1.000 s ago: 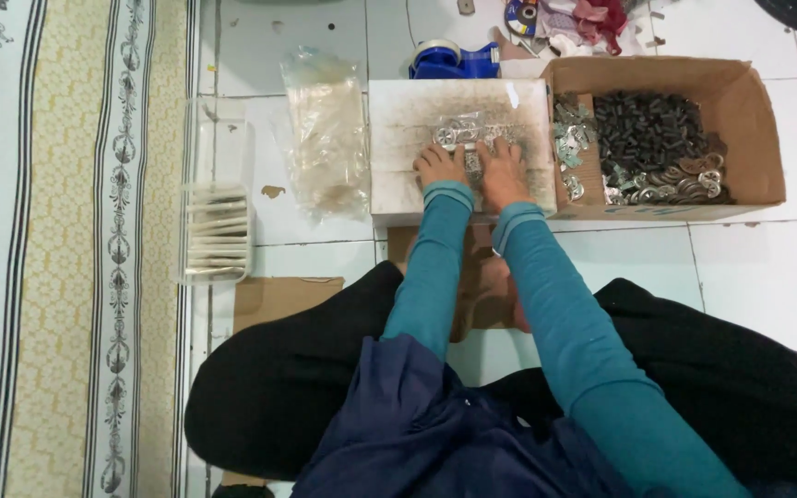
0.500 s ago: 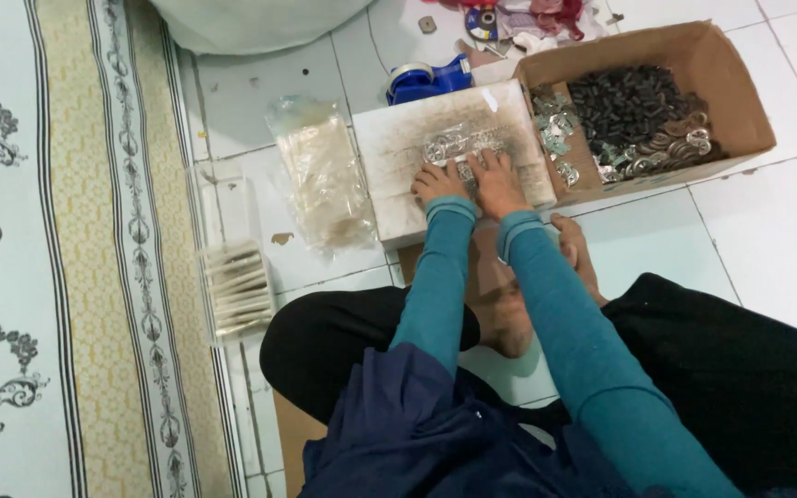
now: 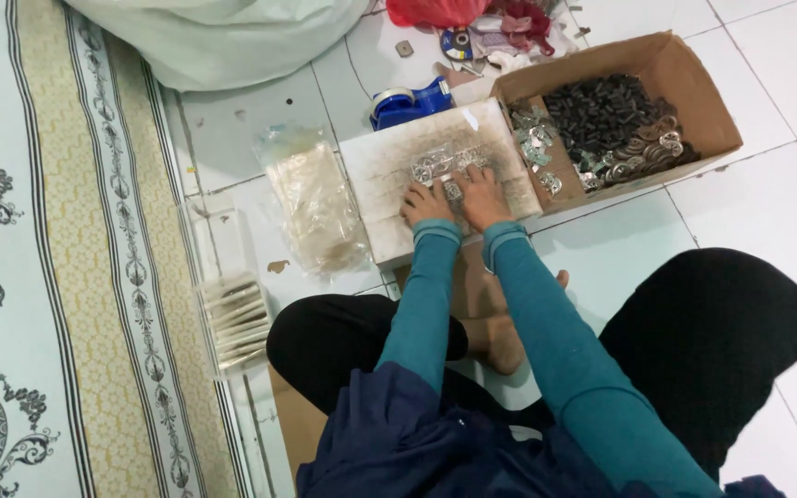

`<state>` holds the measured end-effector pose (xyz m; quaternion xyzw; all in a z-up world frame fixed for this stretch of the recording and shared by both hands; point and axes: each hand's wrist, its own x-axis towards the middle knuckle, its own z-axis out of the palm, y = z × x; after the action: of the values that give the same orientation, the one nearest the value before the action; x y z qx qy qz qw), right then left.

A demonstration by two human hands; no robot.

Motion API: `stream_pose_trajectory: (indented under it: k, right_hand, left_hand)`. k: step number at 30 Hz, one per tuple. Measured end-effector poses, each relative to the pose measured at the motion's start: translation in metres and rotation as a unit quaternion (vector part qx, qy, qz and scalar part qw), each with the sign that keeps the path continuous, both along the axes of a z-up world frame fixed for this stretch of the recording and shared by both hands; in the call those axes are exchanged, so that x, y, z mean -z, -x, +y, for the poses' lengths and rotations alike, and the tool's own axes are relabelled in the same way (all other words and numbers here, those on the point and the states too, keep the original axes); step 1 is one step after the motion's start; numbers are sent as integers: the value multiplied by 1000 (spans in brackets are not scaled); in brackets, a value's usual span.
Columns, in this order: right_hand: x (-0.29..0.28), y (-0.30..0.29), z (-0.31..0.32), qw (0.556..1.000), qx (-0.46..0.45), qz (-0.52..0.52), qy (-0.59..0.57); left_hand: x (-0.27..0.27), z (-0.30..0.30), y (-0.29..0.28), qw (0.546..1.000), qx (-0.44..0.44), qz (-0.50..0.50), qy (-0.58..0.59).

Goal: Picking small ornate metal components from a box, arranging them on a board, and then placing them into a plastic bag.

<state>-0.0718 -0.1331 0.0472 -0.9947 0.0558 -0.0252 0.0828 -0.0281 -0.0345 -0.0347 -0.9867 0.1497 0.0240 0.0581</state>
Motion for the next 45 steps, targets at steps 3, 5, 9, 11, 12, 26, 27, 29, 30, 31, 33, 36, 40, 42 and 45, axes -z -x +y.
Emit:
stream_pose_trajectory:
  k: [3,5,9,11,12,26,27,29,30,31,33,36,40,42,45]
  right_hand:
    - [-16,1,12,1000,11,12,16]
    - [-19,1,11,1000,18,6,-3]
    - [-6,-8,12,998,36,-42,9]
    - [-8,-11,13,997,36,-65,16]
    - [-8,-11,14,995,36,-84,24]
    - [-13,-11,18,952,-31,-228,202]
    - [-14,-8,21,952,-33,-224,207]
    - [-6,-13,15,951,-37,-232,203]
    - [0,-12,14,950,-39,-237,199]
    - [4,-12,13,950,-41,-237,199]
    - [9,-15,12,943,-40,-251,215]
    - [5,-15,11,938,-47,-260,224]
    - [5,-16,11,938,-41,-261,225]
    - [3,-14,12,932,-36,-287,217]
    - [5,-16,10,930,-33,-302,206]
  left_hand:
    - [10,4,-4,1000,2,-17,-12]
    - [28,3,-8,1000,6,-17,-3]
    - [29,8,-8,1000,10,-13,15]
    - [33,5,-11,1000,10,-11,16]
    - [37,3,-10,1000,9,-7,17]
    - [15,17,-8,999,27,14,38]
    - [17,19,-7,998,28,16,47]
    - [11,20,-10,999,26,11,44]
    - [9,22,-7,999,25,9,41]
    - [3,24,-4,999,23,8,41]
    - [-10,27,1,998,20,-9,52]
    - [-20,29,3,998,14,-16,52]
    - [-16,27,0,999,7,11,39]
    - [-5,27,-1,999,9,-1,50]
    - [-12,27,2,1000,8,-5,30]
